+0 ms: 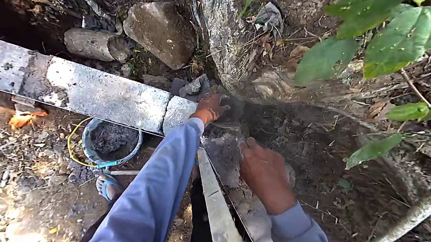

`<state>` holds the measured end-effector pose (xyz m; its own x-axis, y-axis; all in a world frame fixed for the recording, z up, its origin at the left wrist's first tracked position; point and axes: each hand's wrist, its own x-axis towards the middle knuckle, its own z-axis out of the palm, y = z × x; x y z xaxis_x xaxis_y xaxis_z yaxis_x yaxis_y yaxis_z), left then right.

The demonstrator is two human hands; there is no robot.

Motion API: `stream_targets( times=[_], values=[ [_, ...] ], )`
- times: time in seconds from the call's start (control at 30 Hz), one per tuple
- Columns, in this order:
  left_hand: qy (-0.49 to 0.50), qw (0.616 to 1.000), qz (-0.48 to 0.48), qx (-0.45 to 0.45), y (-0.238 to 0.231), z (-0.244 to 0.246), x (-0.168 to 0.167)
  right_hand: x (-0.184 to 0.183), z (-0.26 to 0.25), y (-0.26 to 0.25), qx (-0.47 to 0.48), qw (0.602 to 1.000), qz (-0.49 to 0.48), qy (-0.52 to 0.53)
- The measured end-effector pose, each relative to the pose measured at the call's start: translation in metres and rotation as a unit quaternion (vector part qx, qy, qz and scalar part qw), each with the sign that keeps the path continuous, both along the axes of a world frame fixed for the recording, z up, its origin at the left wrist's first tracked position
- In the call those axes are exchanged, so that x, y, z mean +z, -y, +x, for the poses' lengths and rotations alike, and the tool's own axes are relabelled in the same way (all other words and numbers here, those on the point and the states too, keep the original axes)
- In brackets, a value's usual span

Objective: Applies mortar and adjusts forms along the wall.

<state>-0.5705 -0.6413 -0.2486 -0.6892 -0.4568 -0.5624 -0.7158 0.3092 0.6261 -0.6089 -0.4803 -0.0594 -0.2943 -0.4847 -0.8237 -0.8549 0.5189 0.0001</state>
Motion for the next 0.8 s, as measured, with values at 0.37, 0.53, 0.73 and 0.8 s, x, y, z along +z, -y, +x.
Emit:
stream_targets(
  times=[0.37,0.53,0.73,0.8],
  values=[
    [-0.102,0.988,0.092,0.072,0.012,0.026,0.039,-0.048,-0.024,-0.139,-0.055,0.963,-0.264,0.027],
    [-0.047,0.982,-0.103,0.153,0.025,0.052,0.061,-0.112,-0.036,-0.131,-0.041,0.962,-0.265,0.050],
    [-0.007,0.992,-0.116,0.056,0.017,0.056,0.029,-0.102,-0.019,-0.099,-0.142,0.963,-0.216,0.077],
    [-0.038,0.996,-0.059,0.060,0.010,0.053,0.028,-0.099,-0.003,-0.118,-0.315,0.909,-0.243,0.128]
  ],
)
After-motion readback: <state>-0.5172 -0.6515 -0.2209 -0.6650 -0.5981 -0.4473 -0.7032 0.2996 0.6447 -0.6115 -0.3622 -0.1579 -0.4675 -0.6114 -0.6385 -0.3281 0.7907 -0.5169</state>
